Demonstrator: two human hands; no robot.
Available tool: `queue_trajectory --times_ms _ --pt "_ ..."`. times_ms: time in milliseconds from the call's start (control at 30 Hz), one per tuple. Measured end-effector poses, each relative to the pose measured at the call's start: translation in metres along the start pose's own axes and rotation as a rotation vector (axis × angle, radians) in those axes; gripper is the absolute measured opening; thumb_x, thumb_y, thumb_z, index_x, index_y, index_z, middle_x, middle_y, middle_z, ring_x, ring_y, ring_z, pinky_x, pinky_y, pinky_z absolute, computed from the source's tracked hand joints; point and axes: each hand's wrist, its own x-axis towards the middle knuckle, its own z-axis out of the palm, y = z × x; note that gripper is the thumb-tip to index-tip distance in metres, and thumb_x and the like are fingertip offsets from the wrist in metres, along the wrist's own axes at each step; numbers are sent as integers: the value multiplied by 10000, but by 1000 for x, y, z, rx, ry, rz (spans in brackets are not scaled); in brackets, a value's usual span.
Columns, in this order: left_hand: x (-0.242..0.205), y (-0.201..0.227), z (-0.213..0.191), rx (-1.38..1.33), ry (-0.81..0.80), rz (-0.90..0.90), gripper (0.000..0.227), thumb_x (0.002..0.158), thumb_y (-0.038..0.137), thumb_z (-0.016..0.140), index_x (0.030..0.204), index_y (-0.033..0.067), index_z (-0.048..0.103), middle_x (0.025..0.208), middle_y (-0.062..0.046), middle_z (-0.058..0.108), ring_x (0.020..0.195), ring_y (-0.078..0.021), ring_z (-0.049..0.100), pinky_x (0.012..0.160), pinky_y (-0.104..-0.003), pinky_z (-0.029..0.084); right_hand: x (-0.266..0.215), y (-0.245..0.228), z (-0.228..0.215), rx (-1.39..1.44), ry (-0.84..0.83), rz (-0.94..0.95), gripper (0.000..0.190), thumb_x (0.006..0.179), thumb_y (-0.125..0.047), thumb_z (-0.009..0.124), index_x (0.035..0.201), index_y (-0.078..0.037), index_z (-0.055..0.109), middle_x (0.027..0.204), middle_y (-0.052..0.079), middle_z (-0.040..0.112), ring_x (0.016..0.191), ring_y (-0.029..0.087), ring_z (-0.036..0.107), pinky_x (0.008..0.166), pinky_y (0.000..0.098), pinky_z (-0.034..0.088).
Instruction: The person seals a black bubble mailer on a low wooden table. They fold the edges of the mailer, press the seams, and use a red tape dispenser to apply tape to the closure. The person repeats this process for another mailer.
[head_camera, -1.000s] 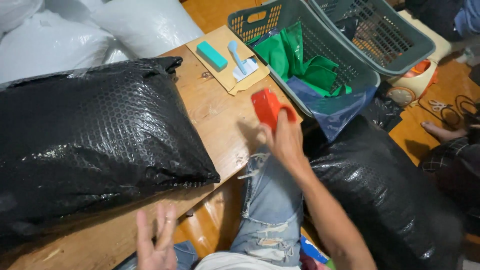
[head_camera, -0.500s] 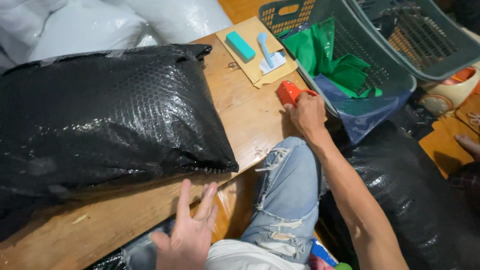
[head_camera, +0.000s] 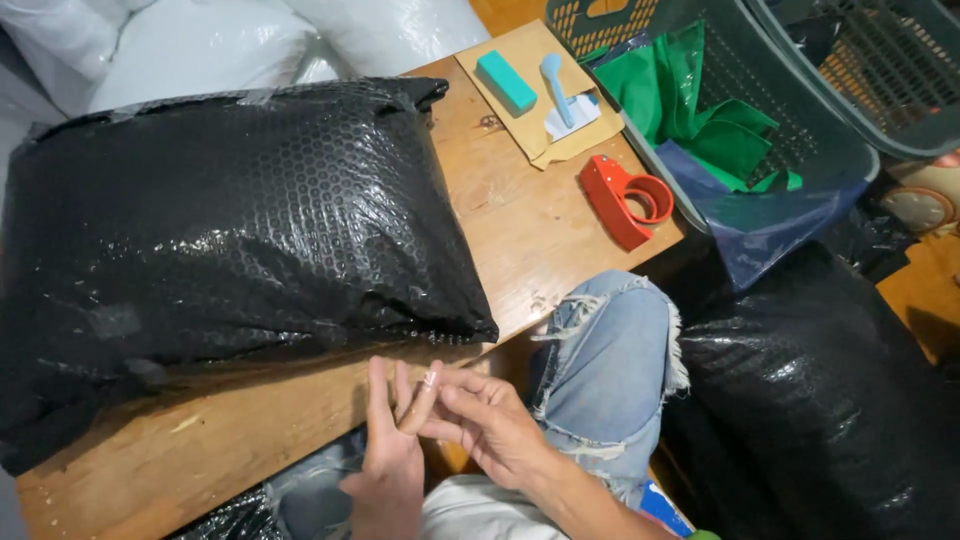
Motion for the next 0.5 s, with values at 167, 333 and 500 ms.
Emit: queue_trajectory --times_ms 167,333,500 --pt "6 -42 -33 240 328 -120 866 912 51 567 1621 29 70 1670 -256 188 1486 -271 259 1151 -398 244 3 0 0 72 118 67 295 928 -14 655 1188 125 658 1061 224 705 900 261 711 888 398 625" --pt "-7 12 4 615 -83 99 1169 922 914 368 1504 -100 368 1708 -275 -95 1592 -394 -87 1230 -533 -13 5 14 -15 71 168 -18 193 911 78 661 1099 118 678 926 209 708 790 239 707 770 362 652" --pt "-7 37 19 1014 -244 127 1187 913 930 149 1577 -17 -116 1638 -277 301 1573 -471 -64 1145 -643 -297 -1 11 -6 -80 191 -108 129 877 51 728 1001 86 713 835 174 737 693 195 701 661 282 622"
